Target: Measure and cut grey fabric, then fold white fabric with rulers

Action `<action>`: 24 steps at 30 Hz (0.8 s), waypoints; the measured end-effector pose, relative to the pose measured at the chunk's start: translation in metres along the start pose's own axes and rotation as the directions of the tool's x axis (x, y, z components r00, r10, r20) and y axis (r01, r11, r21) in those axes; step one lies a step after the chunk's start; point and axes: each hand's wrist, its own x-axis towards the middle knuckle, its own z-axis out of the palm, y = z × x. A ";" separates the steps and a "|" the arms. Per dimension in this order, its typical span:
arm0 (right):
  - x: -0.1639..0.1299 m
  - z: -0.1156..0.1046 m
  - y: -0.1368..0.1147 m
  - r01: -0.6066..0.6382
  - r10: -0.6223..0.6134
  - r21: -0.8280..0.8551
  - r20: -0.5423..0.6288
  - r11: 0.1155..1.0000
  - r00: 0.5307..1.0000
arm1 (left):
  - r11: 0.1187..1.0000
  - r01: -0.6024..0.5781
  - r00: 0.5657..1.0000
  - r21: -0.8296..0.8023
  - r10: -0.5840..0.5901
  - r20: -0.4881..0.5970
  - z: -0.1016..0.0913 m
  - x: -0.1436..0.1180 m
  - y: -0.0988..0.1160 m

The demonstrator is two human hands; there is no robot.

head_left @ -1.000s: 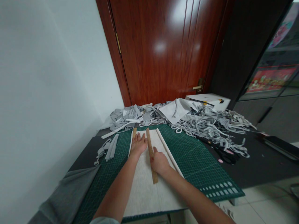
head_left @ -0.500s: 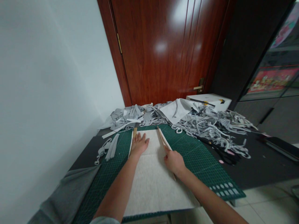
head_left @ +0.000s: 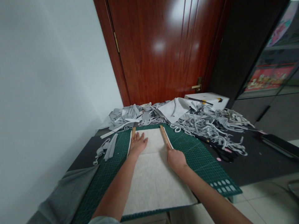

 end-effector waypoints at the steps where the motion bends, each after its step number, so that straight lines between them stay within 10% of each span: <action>1: 0.000 0.000 0.001 0.005 -0.005 -0.005 0.001 1.000 1.000 | 1.000 0.000 1.000 0.001 0.000 0.002 0.000 0.000 0.000; 24: 0.000 0.003 0.002 -0.053 0.052 0.080 0.014 0.995 0.999 | 1.000 -0.011 1.000 0.012 0.011 0.013 0.001 0.003 -0.002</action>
